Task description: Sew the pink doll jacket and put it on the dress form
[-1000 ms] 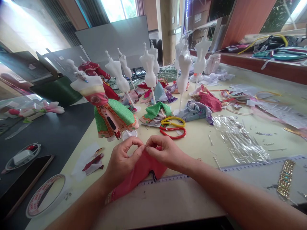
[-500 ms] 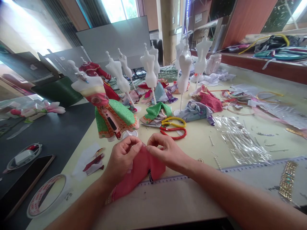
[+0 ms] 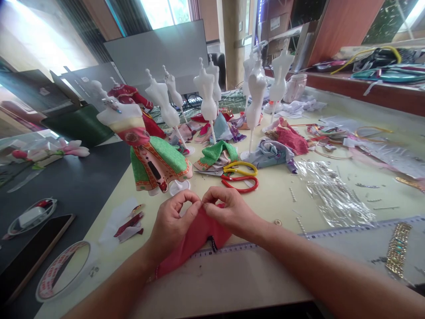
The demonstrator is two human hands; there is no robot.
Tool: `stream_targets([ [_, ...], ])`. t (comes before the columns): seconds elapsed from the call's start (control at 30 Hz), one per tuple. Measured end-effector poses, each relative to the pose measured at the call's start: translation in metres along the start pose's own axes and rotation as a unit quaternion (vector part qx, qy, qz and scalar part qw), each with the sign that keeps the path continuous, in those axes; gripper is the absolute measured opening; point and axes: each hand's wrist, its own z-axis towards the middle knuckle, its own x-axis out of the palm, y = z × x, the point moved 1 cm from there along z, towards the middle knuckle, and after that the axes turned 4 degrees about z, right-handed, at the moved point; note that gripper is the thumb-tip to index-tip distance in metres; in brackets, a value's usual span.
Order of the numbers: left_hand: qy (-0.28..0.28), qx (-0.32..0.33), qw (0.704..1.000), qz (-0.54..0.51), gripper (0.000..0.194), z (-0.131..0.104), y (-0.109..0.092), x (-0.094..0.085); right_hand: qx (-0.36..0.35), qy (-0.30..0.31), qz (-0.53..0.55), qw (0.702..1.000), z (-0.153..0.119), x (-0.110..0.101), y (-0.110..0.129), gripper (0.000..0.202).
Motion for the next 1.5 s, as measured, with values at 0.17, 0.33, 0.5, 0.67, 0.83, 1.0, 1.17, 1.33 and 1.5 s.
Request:
stream_targets([
  [0.17, 0.001, -0.006, 1.000, -0.007, 0.012, 0.0004, 0.0019, 0.0002, 0.006, 0.007, 0.000, 1.000, 0.0001, -0.0005, 0.0001, 0.010],
  [0.33, 0.025, -0.033, 0.998, -0.055, 0.019, 0.0006, 0.0037, -0.0025, 0.018, -0.003, 0.002, 1.000, 0.0021, -0.0014, -0.0011, 0.012],
  [0.5, 0.035, -0.064, 0.994, -0.081, 0.014, 0.0013, 0.0032, -0.0034, 0.035, -0.014, 0.005, 0.999, 0.0026, -0.0018, -0.0035, 0.013],
  [0.67, 0.028, -0.070, 0.994, -0.079, 0.013, 0.0021, 0.0057, -0.0033, 0.048, -0.004, 0.003, 0.999, 0.0024, -0.0007, -0.0027, 0.014],
  [0.83, 0.018, -0.085, 0.991, -0.099, 0.014, 0.0024, 0.0094, -0.0033, -0.020, -0.068, -0.047, 0.996, -0.0007, -0.0015, 0.0013, 0.007],
  [1.0, 0.015, -0.082, 0.991, -0.100, 0.013, 0.0034, 0.0085, -0.0032, -0.195, -0.110, -0.204, 0.953, -0.0060, -0.0015, 0.0027, 0.008],
  [1.17, 0.018, -0.072, 0.993, -0.094, 0.012, 0.0041, 0.0067, -0.0036, -0.227, -0.077, -0.269, 0.933, -0.0063, 0.0005, -0.0006, 0.008],
  [1.33, 0.032, -0.075, 0.990, -0.114, 0.013, 0.0043, 0.0076, -0.0030, -0.240, -0.068, -0.280, 0.927, -0.0051, 0.0012, -0.0014, 0.008],
  [1.5, 0.044, -0.085, 0.986, -0.138, 0.014, 0.0031, 0.0082, -0.0029, -0.228, -0.073, -0.250, 0.938, -0.0042, 0.0020, -0.0031, 0.008],
])
